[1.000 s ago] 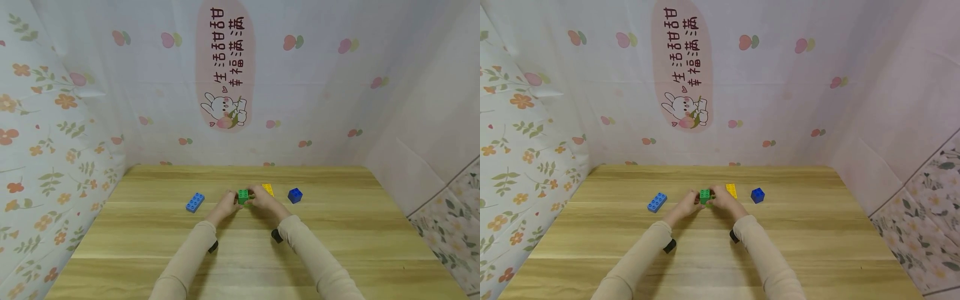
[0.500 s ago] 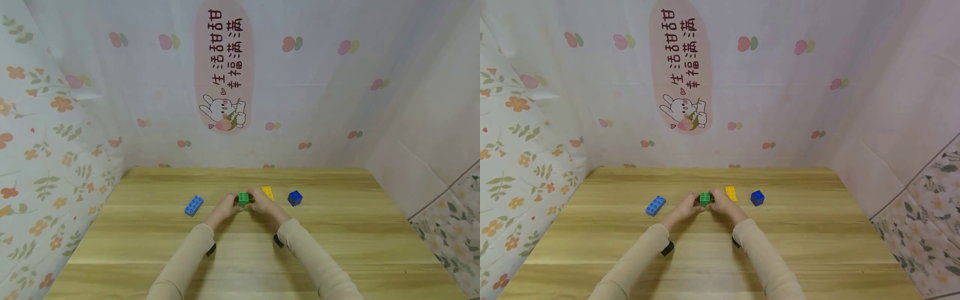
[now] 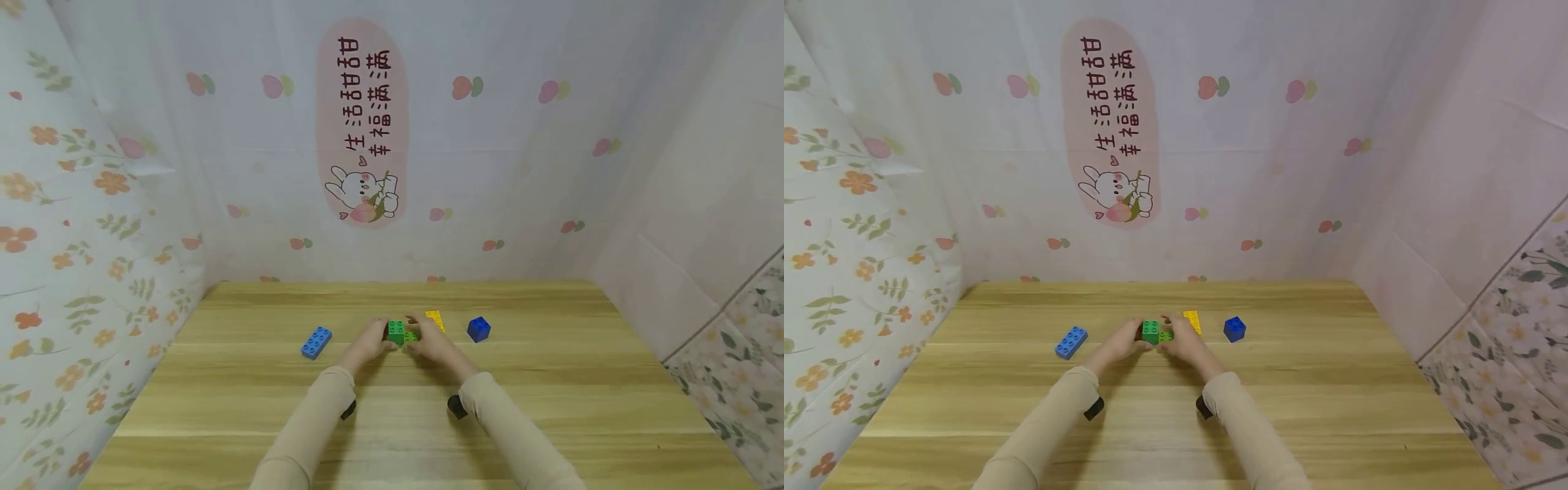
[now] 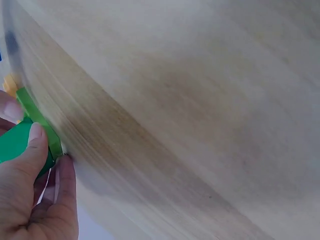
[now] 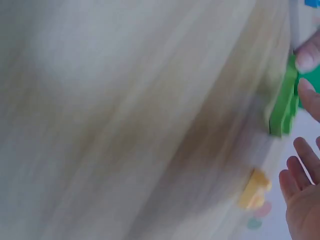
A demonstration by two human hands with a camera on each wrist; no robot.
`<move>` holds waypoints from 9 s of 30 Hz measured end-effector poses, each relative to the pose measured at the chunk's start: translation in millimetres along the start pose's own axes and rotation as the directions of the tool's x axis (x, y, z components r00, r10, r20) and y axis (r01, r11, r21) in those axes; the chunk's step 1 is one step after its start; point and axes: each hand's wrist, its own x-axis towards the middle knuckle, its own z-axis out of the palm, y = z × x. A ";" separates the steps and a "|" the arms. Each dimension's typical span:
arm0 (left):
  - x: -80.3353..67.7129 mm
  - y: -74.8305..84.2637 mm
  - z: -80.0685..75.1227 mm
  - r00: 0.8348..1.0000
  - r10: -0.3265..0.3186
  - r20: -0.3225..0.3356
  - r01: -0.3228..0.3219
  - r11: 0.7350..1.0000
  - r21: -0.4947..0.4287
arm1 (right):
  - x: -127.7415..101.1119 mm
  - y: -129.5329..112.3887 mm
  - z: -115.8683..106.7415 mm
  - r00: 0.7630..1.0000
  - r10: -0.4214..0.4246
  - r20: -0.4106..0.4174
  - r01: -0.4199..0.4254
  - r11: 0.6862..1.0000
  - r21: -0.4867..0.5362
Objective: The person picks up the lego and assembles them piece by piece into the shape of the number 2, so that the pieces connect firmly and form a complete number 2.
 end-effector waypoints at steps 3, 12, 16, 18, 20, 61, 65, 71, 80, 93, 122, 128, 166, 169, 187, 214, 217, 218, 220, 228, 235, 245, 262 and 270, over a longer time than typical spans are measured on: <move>2.5 -2.3 2.8 1.000 -0.005 -0.002 0.005 1.000 -0.029 | -5.3 6.7 -8.7 0.997 0.046 -0.055 -0.044 0.998 0.037; 3.5 -1.4 1.7 1.000 -0.019 -0.018 0.019 1.000 0.015 | -13.5 17.9 -32.8 0.962 0.238 -0.136 -0.231 0.971 0.069; 3.1 0.8 2.1 0.999 -0.032 -0.007 0.032 0.999 0.028 | -13.3 25.9 -30.4 0.942 0.294 -0.160 -0.275 0.953 0.128; 3.2 1.3 1.1 0.999 -0.039 -0.002 0.039 0.999 0.029 | -11.1 26.9 -27.0 0.927 0.329 -0.179 -0.307 0.941 0.139; 3.7 1.6 1.0 0.999 -0.041 0.005 0.041 0.999 0.033 | -8.6 28.2 -23.1 0.907 0.367 -0.207 -0.345 0.929 0.137; 4.8 -1.6 -4.5 0.999 -0.036 -0.031 0.027 0.965 -0.263 | -6.0 23.1 -20.6 0.875 0.417 -0.244 -0.389 0.908 0.157; 5.2 1.2 -7.3 0.998 -0.048 -0.033 0.037 0.963 -0.266 | -5.4 19.0 -27.0 0.900 0.408 -0.155 -0.369 0.901 0.229; 4.2 3.2 -7.5 0.998 -0.063 -0.023 0.054 0.964 -0.261 | -5.7 11.3 -37.2 0.951 0.266 -0.159 -0.257 0.963 0.075; 4.4 5.1 -10.6 0.998 -0.060 -0.032 0.049 0.962 -0.268 | -7.8 2.3 -44.0 0.984 0.128 -0.124 -0.130 0.992 -0.008; 4.0 3.6 -9.8 0.999 -0.011 -0.038 0.000 0.961 -0.275 | -7.0 -0.2 -30.2 0.999 0.039 -0.030 -0.041 0.998 -0.042; 4.1 2.0 -4.2 0.999 -0.043 -0.022 0.035 0.963 -0.269 | 2.1 -7.2 -38.7 0.985 -0.120 0.124 0.137 0.981 -0.139; 5.5 -0.1 -4.5 0.998 -0.048 -0.031 0.037 0.955 -0.294 | 8.6 -15.7 -40.7 0.979 -0.122 0.164 0.152 0.971 -0.185; -2.2 6.0 -3.0 0.997 0.062 -0.043 -0.069 0.979 -0.191 | -16.4 2.2 -32.8 1.000 -0.024 -0.019 0.018 0.962 -0.271; -1.8 5.3 -1.2 0.998 0.044 -0.034 -0.051 0.975 -0.215 | -24.4 14.6 -45.0 0.992 -0.060 -0.111 0.018 0.938 -0.345; 1.7 10.0 -7.3 1.000 -0.013 -0.028 0.007 0.974 -0.225 | -49.4 63.0 -79.9 0.933 0.222 -0.284 -0.286 0.935 -0.210; 2.7 8.6 -6.5 0.998 -0.062 -0.020 0.055 0.965 -0.257 | -50.6 67.9 -69.1 0.861 0.406 -0.305 -0.412 0.910 0.048; 2.7 8.4 -6.4 0.997 -0.072 -0.018 0.065 0.962 -0.266 | -49.4 69.8 -68.3 0.862 0.407 -0.300 -0.413 0.910 0.048; 2.6 8.4 -6.4 0.997 -0.074 -0.017 0.067 0.961 -0.269 | -49.0 70.5 -68.1 0.863 0.408 -0.299 -0.414 0.909 0.047; 2.3 8.5 -6.7 0.997 -0.074 -0.019 0.066 0.961 -0.268 | -48.5 71.2 -67.8 0.862 0.410 -0.297 -0.415 0.909 0.051; 0.8 8.5 -7.3 0.999 -0.040 -0.024 0.033 0.966 -0.257 | -49.0 71.0 -68.9 0.864 0.413 -0.289 -0.411 0.909 0.068; 2.1 6.8 -3.9 0.999 -0.045 -0.005 0.042 0.962 -0.270 | -52.4 71.7 -72.5 0.853 0.439 -0.282 -0.430 0.898 0.096; 1.6 8.7 -6.6 0.999 -0.044 -0.029 0.035 0.964 -0.262 | -43.0 54.8 -79.7 0.882 0.408 -0.235 -0.384 0.913 0.142; 0.2 6.9 -6.1 0.998 -0.047 -0.035 0.036 0.964 -0.265 | -24.0 13.3 -77.3 0.916 0.313 -0.251 -0.314 0.949 0.039; -0.1 5.9 -7.8 0.997 -0.070 -0.039 0.056 0.955 -0.291 | -19.3 8.3 -69.5 0.925 0.282 -0.254 -0.272 0.959 0.076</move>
